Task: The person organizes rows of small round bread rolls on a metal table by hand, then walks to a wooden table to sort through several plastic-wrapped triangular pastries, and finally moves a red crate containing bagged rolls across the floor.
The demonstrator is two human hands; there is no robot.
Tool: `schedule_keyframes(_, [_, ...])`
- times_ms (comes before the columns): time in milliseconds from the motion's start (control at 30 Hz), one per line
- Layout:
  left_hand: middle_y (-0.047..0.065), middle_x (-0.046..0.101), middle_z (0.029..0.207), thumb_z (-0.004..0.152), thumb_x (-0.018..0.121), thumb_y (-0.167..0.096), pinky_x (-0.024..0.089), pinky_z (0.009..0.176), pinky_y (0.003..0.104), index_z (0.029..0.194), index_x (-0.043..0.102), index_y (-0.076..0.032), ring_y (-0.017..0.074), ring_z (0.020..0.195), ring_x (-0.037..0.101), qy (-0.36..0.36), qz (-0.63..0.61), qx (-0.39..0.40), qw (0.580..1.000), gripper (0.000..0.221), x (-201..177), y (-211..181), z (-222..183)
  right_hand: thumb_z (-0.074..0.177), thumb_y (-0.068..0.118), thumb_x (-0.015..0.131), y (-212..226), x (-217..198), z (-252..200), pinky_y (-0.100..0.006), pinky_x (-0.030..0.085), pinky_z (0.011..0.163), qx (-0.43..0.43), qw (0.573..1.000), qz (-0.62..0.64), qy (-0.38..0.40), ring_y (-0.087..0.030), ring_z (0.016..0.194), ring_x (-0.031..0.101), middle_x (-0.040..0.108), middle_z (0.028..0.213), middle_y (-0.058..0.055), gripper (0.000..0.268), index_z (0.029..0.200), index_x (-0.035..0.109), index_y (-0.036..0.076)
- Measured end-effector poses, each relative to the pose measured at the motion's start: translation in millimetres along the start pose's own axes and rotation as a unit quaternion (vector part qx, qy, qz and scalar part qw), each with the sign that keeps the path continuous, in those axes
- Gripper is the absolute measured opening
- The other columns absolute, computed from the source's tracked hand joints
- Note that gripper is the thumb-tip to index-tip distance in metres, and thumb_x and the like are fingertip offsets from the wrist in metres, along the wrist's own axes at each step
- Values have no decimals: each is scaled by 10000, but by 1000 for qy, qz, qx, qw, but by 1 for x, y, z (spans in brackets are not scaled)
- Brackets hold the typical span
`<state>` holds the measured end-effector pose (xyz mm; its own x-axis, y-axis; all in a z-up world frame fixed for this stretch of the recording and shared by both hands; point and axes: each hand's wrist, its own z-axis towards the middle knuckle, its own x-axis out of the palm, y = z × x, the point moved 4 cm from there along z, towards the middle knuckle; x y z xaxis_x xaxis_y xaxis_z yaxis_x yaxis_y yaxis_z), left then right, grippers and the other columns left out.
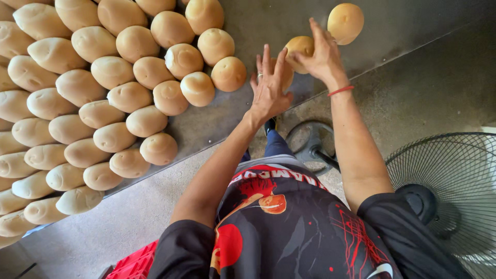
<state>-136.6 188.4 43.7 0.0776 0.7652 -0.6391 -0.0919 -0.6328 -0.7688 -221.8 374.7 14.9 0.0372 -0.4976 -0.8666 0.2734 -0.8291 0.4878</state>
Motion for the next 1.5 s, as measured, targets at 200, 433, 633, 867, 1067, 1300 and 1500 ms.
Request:
schedule_keyframes(200, [211, 288, 1683, 835, 766, -108, 423, 1197, 520, 1608, 350, -173, 417, 1554, 355, -132, -256, -46, 957, 880, -29, 1, -60, 922, 277, 861, -79, -49, 26, -480, 497, 1061, 73, 984, -18, -160, -378, 1212, 636, 639, 1342, -189, 591, 1403, 595, 58])
schedule_keyframes(433, [179, 493, 1512, 754, 803, -297, 514, 1013, 408, 1566, 354, -81, 331, 1251, 584, -68, -320, -321, 889, 953, 25, 58, -51, 766, 363, 844, -110, -30, 55, -467, 460, 1147, 131, 980, 52, 141, -375, 1349, 570, 590, 1446, -171, 781, 1465, 605, 112])
schedule_keyframes(633, [285, 342, 1450, 658, 927, -371, 473, 1038, 448, 1569, 274, -101, 420, 1273, 482, -77, -240, -332, 909, 1153, 40, 59, -28, 651, 275, 903, -66, -10, 24, -525, 395, 1088, 31, 961, -51, 270, -473, 1345, 418, 453, 1474, -231, 856, 1463, 632, 251])
schedule_keyframes(867, [241, 428, 1375, 667, 911, -450, 504, 1042, 446, 1521, 373, -128, 390, 1204, 563, -74, -224, -341, 910, 1060, 21, 53, -65, 637, 151, 890, -20, -14, -35, -496, 398, 1166, 25, 980, 23, 194, -421, 1386, 440, 482, 1475, -163, 789, 1390, 688, 271])
schedule_keyframes(1067, [212, 496, 1339, 706, 912, -374, 516, 1052, 447, 1481, 451, -120, 352, 1208, 584, -96, -195, -299, 929, 937, -6, 48, -104, 672, 38, 849, 25, -20, -60, -464, 411, 1211, -17, 984, 38, 173, -407, 1420, 443, 455, 1533, -159, 772, 1392, 693, 270])
schedule_keyframes(1300, [221, 330, 1570, 893, 821, -179, 587, 1113, 454, 1586, 338, -112, 386, 1481, 440, -258, -178, -178, 933, 848, -122, 65, -193, 834, 50, 869, 158, 44, -106, -495, 391, 1289, -113, 970, 192, 96, -423, 1561, 358, 287, 1699, -180, 881, 1594, 466, 238])
schedule_keyframes(1500, [260, 73, 1724, 870, 868, -283, 227, 1264, 608, 1644, 196, -12, 505, 1602, 148, -266, 36, -154, 951, 1060, -118, 87, -192, 991, 175, 837, 184, 69, -94, -544, 217, 1372, -146, 975, 168, -7, -480, 1639, 112, 43, 1737, -260, 972, 1700, 174, 146])
